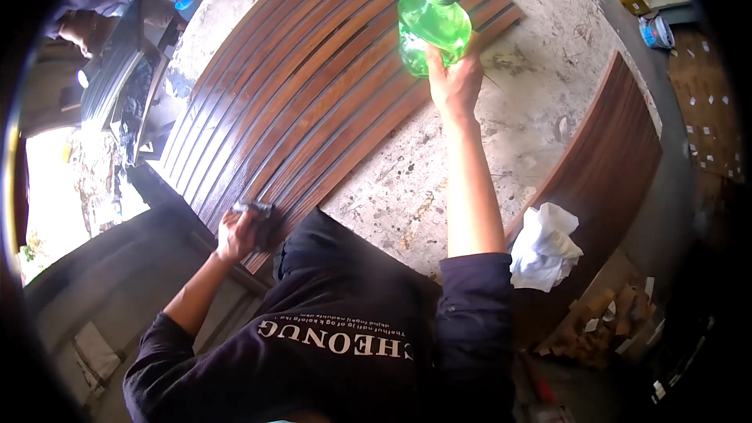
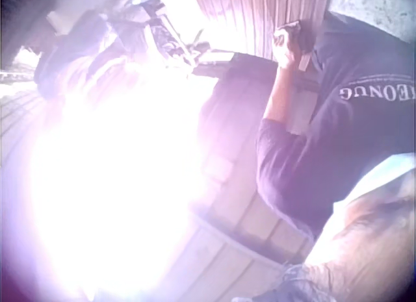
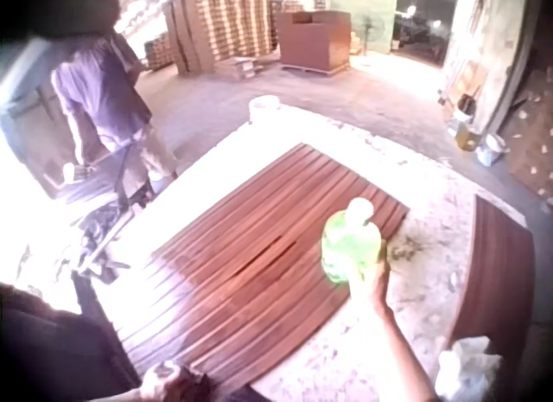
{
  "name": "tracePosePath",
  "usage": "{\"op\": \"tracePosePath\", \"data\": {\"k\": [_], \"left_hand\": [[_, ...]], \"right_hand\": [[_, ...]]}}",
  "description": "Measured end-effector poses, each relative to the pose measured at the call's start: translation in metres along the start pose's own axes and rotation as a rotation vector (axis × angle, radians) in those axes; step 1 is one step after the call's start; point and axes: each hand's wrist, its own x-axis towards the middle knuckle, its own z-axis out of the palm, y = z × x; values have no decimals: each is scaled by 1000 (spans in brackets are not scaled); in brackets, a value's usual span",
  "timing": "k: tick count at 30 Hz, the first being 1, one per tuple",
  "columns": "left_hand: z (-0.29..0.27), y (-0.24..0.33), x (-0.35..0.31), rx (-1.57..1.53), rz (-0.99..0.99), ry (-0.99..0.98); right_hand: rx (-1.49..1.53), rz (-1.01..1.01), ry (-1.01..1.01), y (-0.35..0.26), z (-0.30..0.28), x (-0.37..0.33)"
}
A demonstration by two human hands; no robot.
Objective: The person wrings a cloth in a bucket of water and wipes slatted wooden panels on a table. The person then pours liquid from a bottle onto the panels and wipes them with the cloth.
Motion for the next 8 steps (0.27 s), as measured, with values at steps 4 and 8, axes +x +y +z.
{"op": "tracePosePath", "data": {"k": [4, 8], "left_hand": [[28, 8, 122, 171, 140, 259], [35, 32, 239, 68, 74, 280]], "right_hand": [[-14, -1, -28, -10, 7, 3], [2, -70, -12, -3, 8, 8]]}}
